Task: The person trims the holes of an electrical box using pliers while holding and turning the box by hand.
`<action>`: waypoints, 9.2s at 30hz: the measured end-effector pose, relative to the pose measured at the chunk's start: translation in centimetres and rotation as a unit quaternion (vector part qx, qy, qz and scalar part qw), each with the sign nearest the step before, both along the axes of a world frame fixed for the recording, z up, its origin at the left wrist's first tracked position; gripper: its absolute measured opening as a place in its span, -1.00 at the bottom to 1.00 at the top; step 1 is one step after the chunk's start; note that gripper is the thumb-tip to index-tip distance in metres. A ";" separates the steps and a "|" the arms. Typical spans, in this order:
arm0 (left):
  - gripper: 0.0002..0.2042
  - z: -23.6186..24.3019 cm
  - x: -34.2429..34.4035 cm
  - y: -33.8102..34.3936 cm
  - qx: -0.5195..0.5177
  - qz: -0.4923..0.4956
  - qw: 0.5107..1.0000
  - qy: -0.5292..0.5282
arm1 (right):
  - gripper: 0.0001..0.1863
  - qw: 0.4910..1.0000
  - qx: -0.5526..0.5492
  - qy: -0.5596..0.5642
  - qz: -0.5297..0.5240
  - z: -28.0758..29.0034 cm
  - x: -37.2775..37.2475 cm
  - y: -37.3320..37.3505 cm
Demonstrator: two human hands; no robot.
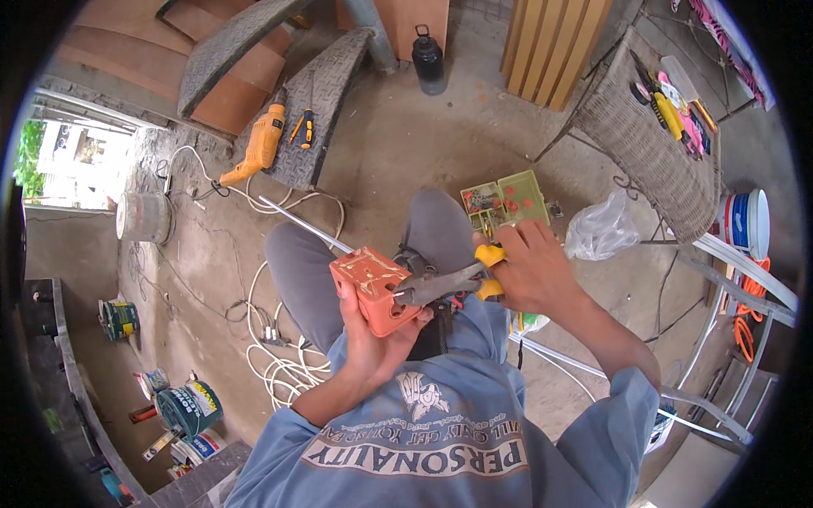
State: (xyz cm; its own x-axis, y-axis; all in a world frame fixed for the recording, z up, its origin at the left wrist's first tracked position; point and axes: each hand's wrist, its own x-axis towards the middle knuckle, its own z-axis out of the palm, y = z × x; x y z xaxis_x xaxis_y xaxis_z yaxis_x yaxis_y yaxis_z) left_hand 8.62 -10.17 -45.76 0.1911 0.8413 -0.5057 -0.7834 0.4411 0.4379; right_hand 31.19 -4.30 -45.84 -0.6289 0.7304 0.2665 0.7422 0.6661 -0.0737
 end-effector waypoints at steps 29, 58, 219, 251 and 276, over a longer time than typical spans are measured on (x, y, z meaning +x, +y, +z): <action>-0.41 -0.5 -2.3 0.9 -0.044 0.061 0.992 -0.105 | -0.70 0.996 0.012 0.042 0.073 0.0 -3.2 2.5; -0.19 -3.2 -8.0 7.0 0.112 0.156 0.960 -0.205 | -0.68 0.104 -0.684 0.717 -0.086 -5.4 -5.1 -2.2; 0.12 -0.9 -6.9 4.7 0.403 0.041 0.899 -0.165 | -0.50 0.908 -0.341 0.207 0.128 4.2 -10.2 -4.4; 0.22 -1.3 -6.4 4.1 0.380 0.078 0.908 -0.158 | -0.54 0.930 -0.292 0.205 0.092 3.6 -10.7 -5.2; 0.12 -2.1 -7.0 4.2 0.391 0.084 0.903 -0.157 | -0.49 0.914 -0.317 0.222 0.120 2.3 -11.0 -4.2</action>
